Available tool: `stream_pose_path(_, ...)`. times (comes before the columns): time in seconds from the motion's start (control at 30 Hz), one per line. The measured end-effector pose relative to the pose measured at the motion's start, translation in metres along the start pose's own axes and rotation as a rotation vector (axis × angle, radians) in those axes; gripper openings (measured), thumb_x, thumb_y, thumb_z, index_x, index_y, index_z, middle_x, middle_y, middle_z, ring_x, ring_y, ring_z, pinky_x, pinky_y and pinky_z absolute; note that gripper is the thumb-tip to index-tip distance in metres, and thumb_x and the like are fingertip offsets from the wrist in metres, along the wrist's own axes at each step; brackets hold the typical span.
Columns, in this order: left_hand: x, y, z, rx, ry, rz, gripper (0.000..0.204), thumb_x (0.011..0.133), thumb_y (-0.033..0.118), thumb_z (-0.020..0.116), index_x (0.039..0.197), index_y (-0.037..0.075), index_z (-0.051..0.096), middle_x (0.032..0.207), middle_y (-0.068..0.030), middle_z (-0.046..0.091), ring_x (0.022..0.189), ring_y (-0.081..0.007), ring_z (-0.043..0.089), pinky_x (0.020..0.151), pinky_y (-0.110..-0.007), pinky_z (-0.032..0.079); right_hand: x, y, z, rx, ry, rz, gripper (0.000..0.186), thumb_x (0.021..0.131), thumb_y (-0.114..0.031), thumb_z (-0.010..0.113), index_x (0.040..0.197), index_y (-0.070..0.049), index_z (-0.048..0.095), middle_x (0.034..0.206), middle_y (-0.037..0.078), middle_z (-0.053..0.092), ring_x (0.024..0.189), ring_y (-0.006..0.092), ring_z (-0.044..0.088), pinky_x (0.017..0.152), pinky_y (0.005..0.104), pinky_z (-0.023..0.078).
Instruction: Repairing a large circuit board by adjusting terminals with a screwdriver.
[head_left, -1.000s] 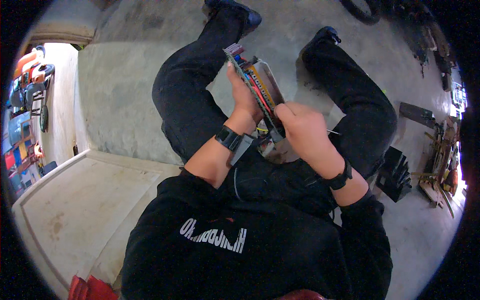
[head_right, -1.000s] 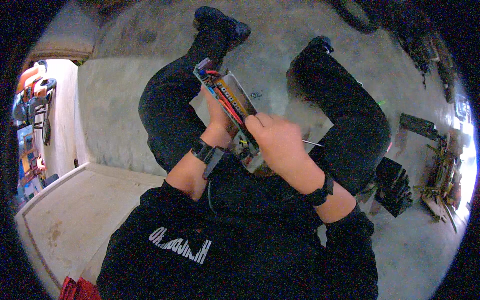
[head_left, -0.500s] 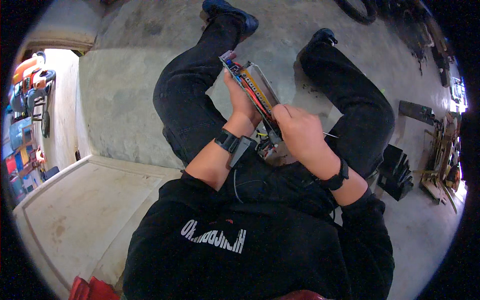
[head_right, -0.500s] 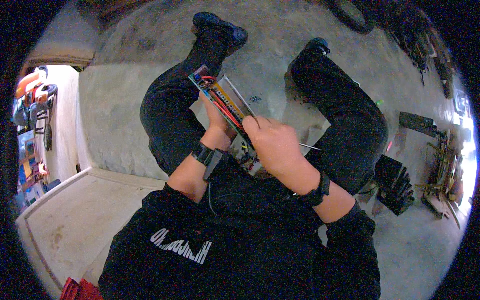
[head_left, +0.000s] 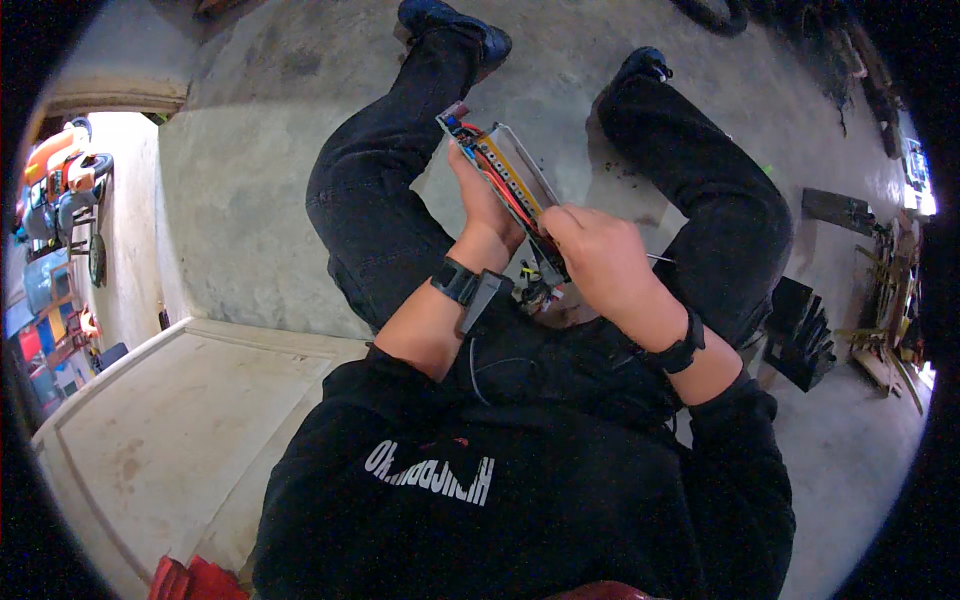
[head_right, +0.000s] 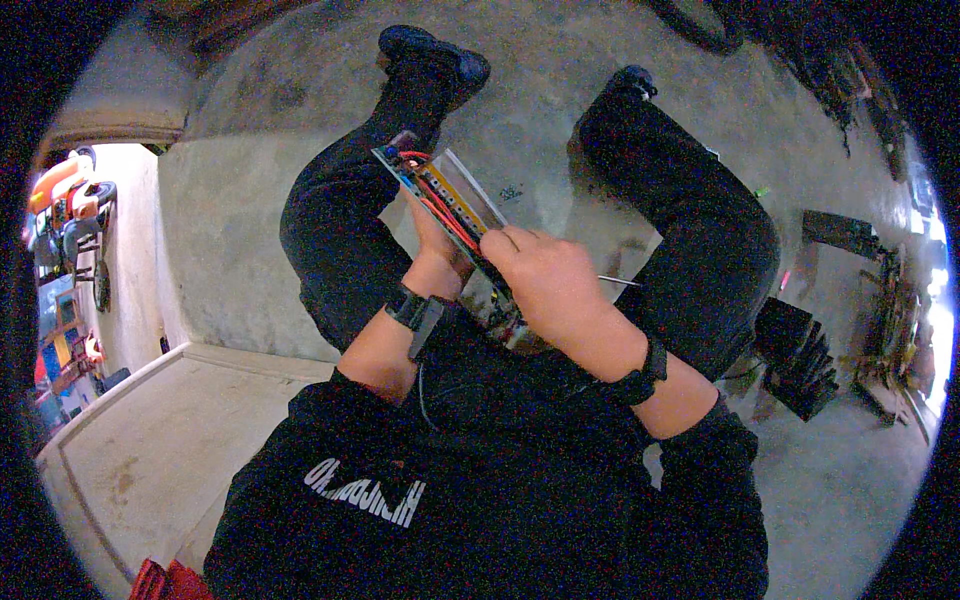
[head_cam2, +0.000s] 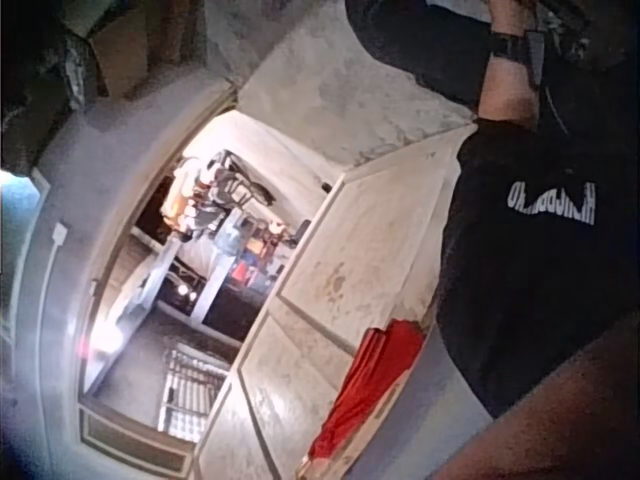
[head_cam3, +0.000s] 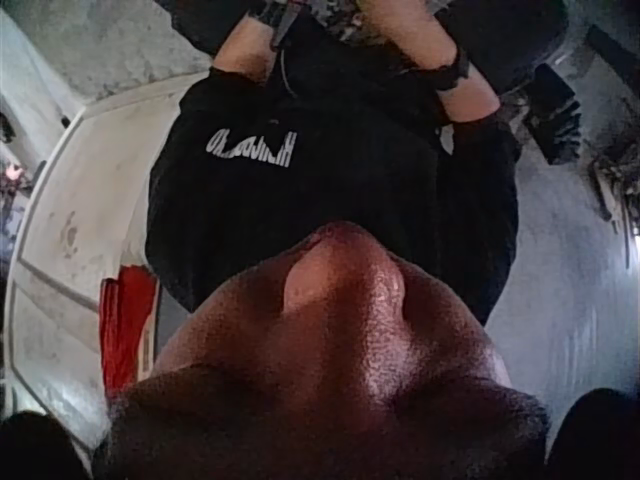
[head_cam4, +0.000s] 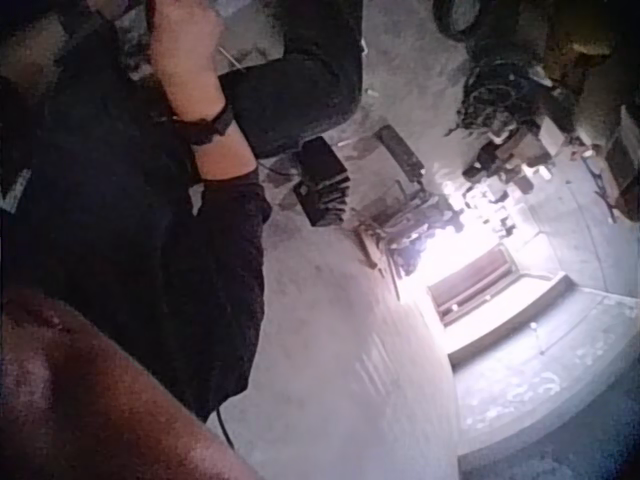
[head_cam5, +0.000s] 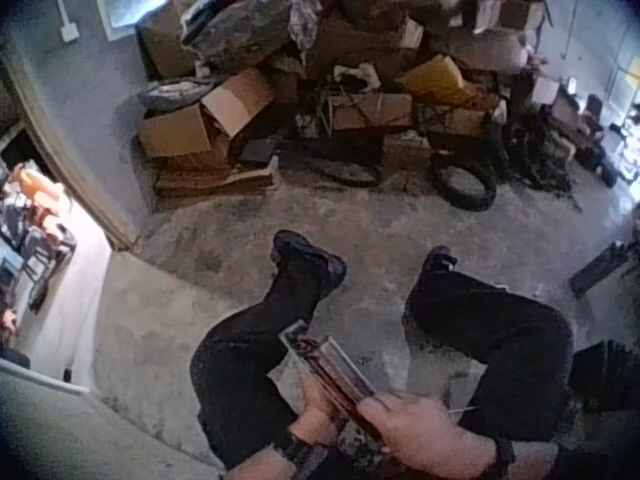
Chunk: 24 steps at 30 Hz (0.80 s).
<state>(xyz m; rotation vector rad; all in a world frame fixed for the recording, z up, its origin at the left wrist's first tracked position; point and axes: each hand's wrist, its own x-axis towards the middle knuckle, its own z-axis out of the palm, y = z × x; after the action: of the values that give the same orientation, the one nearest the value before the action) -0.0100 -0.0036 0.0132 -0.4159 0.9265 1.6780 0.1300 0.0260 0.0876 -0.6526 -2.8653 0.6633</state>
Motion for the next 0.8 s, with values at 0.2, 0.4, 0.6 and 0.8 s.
stream_pose_path(0.2,0.0073,-0.0027,-0.0034,-0.034,0.017,0.03,0.068,0.087,0.075,0.028,0.097,0.015,0.059,0.087,-0.0066,0.061,0.078,-0.0244,0.058,0.07,-0.042,0.049,-0.0003,-0.0006,0.0011,-0.002,0.017,0.034,0.014,0.079,-0.005,0.055,0.091,-0.007,0.049,0.083,0.012,0.059,0.078,0.0329,0.063,0.061,0.042,0.052)
stream_pose_path(0.4,0.0068,-0.0022,-0.0046,-0.022,-0.014,0.013,0.069,0.088,0.075,0.027,0.097,0.015,0.059,0.088,-0.0063,0.061,0.079,-0.024,0.058,0.071,-0.042,0.049,-0.0015,-0.0005,0.0014,0.012,0.036,0.04,0.013,0.079,-0.005,0.055,0.091,-0.007,0.049,0.082,0.012,0.059,0.077,0.033,0.063,0.06,0.0424,0.051)
stream_pose_path(0.6,0.0076,-0.0047,-0.0067,-0.019,0.019,-0.017,0.073,0.088,0.077,0.025,0.102,0.015,0.06,0.091,-0.0061,0.062,0.082,-0.0238,0.059,0.073,-0.041,0.049,-0.0019,-0.001,0.0014,0.005,0.043,0.036,0.013,0.079,-0.004,0.055,0.091,-0.007,0.05,0.081,0.012,0.059,0.077,0.0327,0.064,0.06,0.0425,0.052)
stream_pose_path(0.8,0.0085,-0.0062,-0.0062,0.004,0.036,0.003,0.071,0.088,0.075,0.025,0.101,0.015,0.06,0.09,-0.0056,0.062,0.082,-0.0235,0.058,0.073,-0.04,0.048,-0.003,0.0004,0.0001,-0.001,0.066,0.031,0.015,0.078,-0.004,0.056,0.091,-0.007,0.051,0.082,0.011,0.059,0.077,0.0325,0.063,0.06,0.0424,0.052)
